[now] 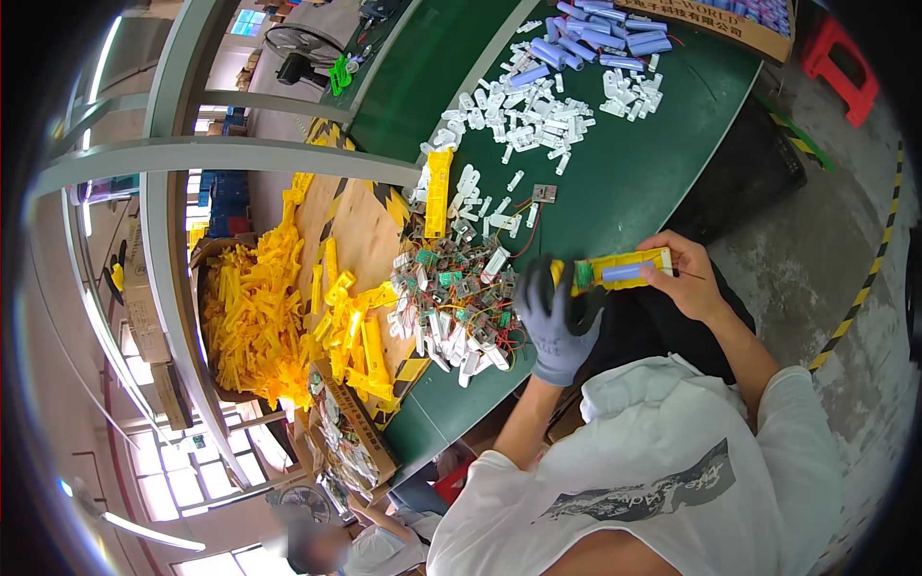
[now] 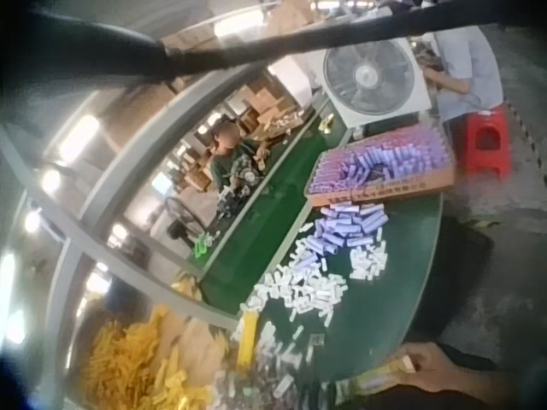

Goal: Assembling a yellow plastic flashlight by inserting a circuit board and wiring into the housing.

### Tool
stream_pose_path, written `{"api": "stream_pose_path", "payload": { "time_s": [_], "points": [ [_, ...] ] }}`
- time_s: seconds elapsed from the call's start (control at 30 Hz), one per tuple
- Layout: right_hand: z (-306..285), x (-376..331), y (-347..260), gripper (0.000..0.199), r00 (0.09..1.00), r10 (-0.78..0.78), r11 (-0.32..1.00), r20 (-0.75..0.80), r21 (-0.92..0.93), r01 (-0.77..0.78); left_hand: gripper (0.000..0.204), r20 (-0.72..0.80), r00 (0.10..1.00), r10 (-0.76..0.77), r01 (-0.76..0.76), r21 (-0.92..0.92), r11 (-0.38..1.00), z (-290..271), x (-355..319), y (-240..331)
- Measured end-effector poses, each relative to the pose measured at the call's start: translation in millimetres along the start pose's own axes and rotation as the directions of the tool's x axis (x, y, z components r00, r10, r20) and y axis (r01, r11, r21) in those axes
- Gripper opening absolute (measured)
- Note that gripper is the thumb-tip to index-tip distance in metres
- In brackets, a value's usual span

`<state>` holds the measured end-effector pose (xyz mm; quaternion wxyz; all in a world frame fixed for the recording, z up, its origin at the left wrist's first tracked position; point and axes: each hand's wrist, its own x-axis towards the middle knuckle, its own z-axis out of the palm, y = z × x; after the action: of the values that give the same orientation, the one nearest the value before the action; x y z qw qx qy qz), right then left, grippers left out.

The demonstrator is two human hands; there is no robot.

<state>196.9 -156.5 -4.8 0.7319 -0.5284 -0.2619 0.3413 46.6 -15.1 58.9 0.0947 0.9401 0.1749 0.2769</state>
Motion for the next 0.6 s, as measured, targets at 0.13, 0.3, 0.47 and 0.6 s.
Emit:
{"api": "stream_pose_path", "payload": {
  "time_s": [0.13, 0.3, 0.47, 0.6],
  "points": [
    [13, -4, 3, 0.022, 0.983, -0.025, 0.950, -0.180, 0.303, 0.080, 0.067, -0.340, 0.895, -0.288, 0.216, -0.235, 0.948, -3, -15, 25],
    [42, -10, -9, 0.022, 0.969, -0.063, 0.940, -0.240, 0.313, 0.139, 0.082, 0.088, 0.812, -0.577, 0.390, -0.816, 0.426, 11, -8, 58],
    [51, -32, -21, 0.050, 0.982, 0.038, 0.998, 0.184, -0.053, -0.029, 0.069, -0.116, 0.786, -0.608, 0.281, -0.808, 0.518, 26, 3, 39],
    [44, -32, -34, 0.056, 0.911, 0.034, 0.996, 0.411, -0.085, 0.001, 0.064, -0.106, 0.705, -0.701, 0.300, -0.851, 0.430, 17, -17, 22]
  ]
}}
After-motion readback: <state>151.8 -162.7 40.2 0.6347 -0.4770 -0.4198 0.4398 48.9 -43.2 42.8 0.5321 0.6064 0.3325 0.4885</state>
